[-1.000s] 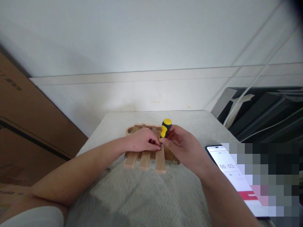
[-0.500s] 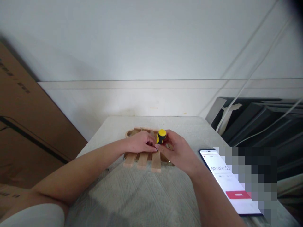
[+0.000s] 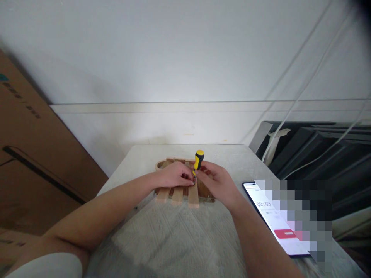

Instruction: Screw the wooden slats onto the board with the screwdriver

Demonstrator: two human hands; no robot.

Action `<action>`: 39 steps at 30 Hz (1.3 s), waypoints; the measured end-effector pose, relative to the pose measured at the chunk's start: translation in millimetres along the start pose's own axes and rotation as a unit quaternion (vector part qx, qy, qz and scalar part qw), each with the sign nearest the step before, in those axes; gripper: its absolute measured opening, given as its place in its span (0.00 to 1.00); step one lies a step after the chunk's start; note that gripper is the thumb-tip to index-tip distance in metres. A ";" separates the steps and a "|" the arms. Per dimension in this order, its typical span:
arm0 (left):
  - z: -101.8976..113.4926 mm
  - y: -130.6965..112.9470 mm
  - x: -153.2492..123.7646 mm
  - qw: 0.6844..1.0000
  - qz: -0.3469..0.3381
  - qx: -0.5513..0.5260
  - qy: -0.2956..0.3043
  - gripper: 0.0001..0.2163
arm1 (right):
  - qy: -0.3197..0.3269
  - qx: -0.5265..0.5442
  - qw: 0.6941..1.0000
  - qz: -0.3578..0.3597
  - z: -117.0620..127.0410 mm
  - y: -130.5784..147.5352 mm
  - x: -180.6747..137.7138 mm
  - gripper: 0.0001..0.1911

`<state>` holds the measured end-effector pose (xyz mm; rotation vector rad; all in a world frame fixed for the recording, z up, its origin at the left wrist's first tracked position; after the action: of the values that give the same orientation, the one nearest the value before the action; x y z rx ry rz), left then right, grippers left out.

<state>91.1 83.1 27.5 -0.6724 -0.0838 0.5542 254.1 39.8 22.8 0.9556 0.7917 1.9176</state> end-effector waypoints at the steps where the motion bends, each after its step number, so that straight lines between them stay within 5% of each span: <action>1: -0.3 1.0 0.1 1.000 0.000 -0.001 0.001 0.06 | -0.012 -0.003 1.000 -0.014 0.6 -0.8 0.5 0.08; 7: -0.6 3.7 1.3 1.000 -0.002 -0.008 0.007 0.06 | -0.075 0.022 0.994 -0.072 -4.1 -1.3 2.9 0.12; 14: 0.0 1.3 2.0 1.000 0.019 0.005 0.006 0.07 | -0.036 0.092 0.995 -0.031 -9.5 -1.6 0.4 0.14; 19: -0.2 3.3 2.2 1.000 0.010 0.010 0.014 0.08 | -0.054 0.017 0.998 -0.004 -6.4 -6.4 1.2 0.14; 28: 1.3 1.4 1.5 1.000 -0.005 -0.006 0.005 0.06 | -0.078 0.069 0.992 -0.076 -8.4 5.5 1.3 0.16; 32: 0.7 4.2 2.9 1.000 0.003 0.024 0.015 0.07 | -0.050 0.117 0.991 -0.032 -10.6 2.1 0.8 0.15; 39: -2.5 14.6 3.9 0.999 -0.038 0.012 -0.034 0.07 | -0.010 0.003 0.997 0.076 -15.0 5.0 1.9 0.15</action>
<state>88.3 93.1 16.2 -0.6250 -0.1649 0.5034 238.8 36.7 19.8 1.0644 0.7303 2.0332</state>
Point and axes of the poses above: each hand's wrist, its own x-axis towards the middle knuckle, its own z-axis out of the back of the hand, y = z × x, the point moved 2 cm from there along x, towards the middle knuckle, and after that the axes turned 9 degrees about y, right-handed, at the moved point
